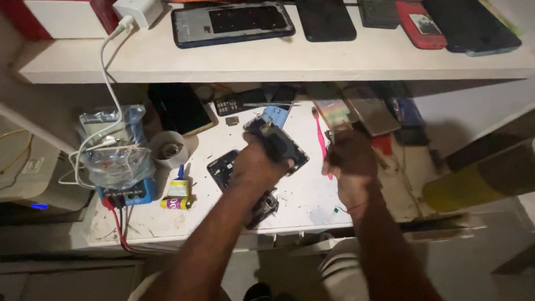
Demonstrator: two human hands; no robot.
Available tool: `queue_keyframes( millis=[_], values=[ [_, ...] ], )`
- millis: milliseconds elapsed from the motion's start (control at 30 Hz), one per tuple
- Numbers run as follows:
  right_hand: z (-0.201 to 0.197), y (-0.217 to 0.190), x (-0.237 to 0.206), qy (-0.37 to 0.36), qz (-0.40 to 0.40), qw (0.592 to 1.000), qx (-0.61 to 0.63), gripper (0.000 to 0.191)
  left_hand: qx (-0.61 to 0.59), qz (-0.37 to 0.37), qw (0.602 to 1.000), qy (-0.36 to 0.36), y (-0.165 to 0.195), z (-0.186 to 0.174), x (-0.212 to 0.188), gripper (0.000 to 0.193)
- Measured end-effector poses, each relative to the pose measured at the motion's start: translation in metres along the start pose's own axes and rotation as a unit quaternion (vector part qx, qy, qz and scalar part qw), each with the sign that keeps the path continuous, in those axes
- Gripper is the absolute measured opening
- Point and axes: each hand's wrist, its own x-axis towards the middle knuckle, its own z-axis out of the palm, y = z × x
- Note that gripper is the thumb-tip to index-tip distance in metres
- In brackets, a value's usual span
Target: The person applies glue from a small bottle onto the frame of a disassembled smartphone, then sets the bottle down and uses a tool to work on the phone's internal components. They lift the phone frame, press a screen panel onto it, and press along the edges to secure it.
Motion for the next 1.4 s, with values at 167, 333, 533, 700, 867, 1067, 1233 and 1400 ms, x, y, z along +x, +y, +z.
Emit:
queue_keyframes(
  millis=[167,333,533,700,867,1067,1233,1400],
  values=[
    [0.000,0.003,0.004,-0.003,0.003,0.993,-0.117,0.015,0.062,0.050,0.997,0.026,-0.012,-0.021,0.010,0.043],
    [-0.009,0.013,0.003,-0.085,-0.053,0.994,-0.049,0.035,0.098,0.413,0.904,0.039,-0.019,-0.018,0.017,0.040],
    [-0.028,0.021,0.000,-0.222,-0.124,0.962,-0.100,0.041,0.212,0.272,0.936,-0.071,-0.021,-0.013,-0.002,0.044],
    [-0.016,0.013,-0.021,-0.026,-0.208,0.757,-0.619,0.010,0.255,0.239,0.935,-0.063,-0.022,-0.016,-0.008,0.045],
    [-0.002,0.004,-0.031,-0.003,-0.284,0.719,-0.634,0.007,0.168,0.313,0.932,-0.068,-0.029,-0.008,0.007,0.042],
    [0.015,0.008,-0.039,-0.094,-0.231,0.733,-0.632,0.032,0.170,0.284,0.940,-0.082,-0.025,-0.006,0.007,0.048],
    [0.027,0.001,-0.047,-0.131,-0.099,0.771,-0.615,0.032,0.175,0.253,0.946,-0.098,-0.012,-0.011,0.002,0.052],
    [0.031,0.002,-0.043,-0.112,-0.121,0.767,-0.620,0.011,0.194,0.239,0.946,-0.103,-0.009,-0.013,0.001,0.051]
  ],
)
